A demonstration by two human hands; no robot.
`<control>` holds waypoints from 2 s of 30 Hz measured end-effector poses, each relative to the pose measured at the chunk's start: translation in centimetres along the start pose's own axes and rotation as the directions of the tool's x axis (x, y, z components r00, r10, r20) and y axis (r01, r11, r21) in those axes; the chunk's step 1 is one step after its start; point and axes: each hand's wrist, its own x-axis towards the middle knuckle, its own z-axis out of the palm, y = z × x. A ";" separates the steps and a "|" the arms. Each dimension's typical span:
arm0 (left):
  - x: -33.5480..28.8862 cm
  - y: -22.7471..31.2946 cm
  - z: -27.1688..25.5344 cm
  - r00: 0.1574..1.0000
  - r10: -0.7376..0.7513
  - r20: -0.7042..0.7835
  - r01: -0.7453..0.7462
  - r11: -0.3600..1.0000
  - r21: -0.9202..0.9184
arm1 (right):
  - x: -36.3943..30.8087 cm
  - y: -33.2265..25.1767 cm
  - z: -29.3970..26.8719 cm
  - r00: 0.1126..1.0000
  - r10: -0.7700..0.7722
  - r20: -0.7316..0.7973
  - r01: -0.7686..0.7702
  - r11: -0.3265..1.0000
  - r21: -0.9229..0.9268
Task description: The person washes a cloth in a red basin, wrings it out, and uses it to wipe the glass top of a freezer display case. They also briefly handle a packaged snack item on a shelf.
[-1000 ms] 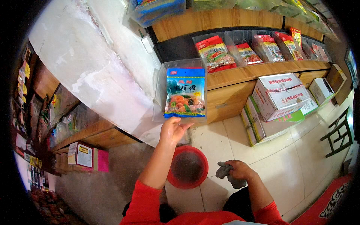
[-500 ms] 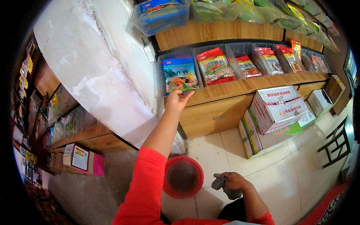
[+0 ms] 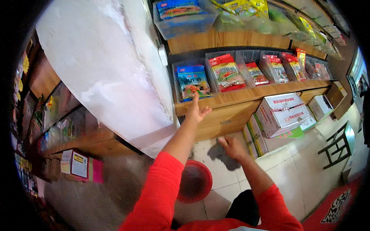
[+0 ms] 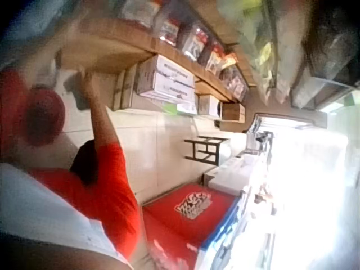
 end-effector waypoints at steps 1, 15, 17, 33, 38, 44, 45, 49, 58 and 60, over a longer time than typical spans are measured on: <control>-0.7 -0.6 0.5 0.999 -0.040 -0.025 0.043 0.995 0.093 | 2.1 -1.3 -1.1 0.999 0.011 -0.039 -0.011 1.000 0.012; 5.8 9.4 11.5 0.729 0.423 0.538 -0.121 -0.694 0.710 | 22.3 -2.6 0.6 0.971 0.055 0.232 -0.238 0.220 0.946; 9.2 8.9 9.7 0.798 0.323 0.508 -0.106 -0.756 0.646 | 21.8 -2.0 1.5 0.974 0.115 0.196 -0.223 0.301 0.927; 13.6 6.9 10.1 0.833 0.314 0.455 0.007 -0.829 0.560 | 23.8 0.9 3.5 0.998 0.036 0.049 -0.058 0.333 0.941; 12.2 7.7 11.4 0.788 0.424 0.446 0.008 -0.732 0.681 | 24.0 2.7 3.1 0.992 0.042 0.117 -0.124 0.355 0.926; 12.4 9.0 11.7 0.563 0.484 0.670 -0.015 -0.804 0.594 | 22.3 2.0 2.7 0.994 -0.044 -0.103 0.111 0.273 0.956; 12.5 8.7 11.5 0.534 0.482 0.694 -0.017 -0.815 0.579 | 22.3 1.8 2.6 0.988 -0.048 -0.148 0.156 0.255 0.954; 13.4 8.2 11.4 0.365 0.473 0.802 -0.021 -0.857 0.515 | 21.4 1.3 1.8 0.991 0.001 -0.135 0.125 0.374 0.919; 14.0 8.0 11.6 0.486 0.424 0.764 -0.007 -0.872 0.489 | 21.6 1.8 2.4 0.999 0.002 -0.045 0.042 0.327 0.944; 13.5 7.9 11.7 0.548 0.419 0.724 -0.042 -0.851 0.524 | 21.7 1.6 2.5 0.997 -0.037 -0.061 0.068 0.274 0.959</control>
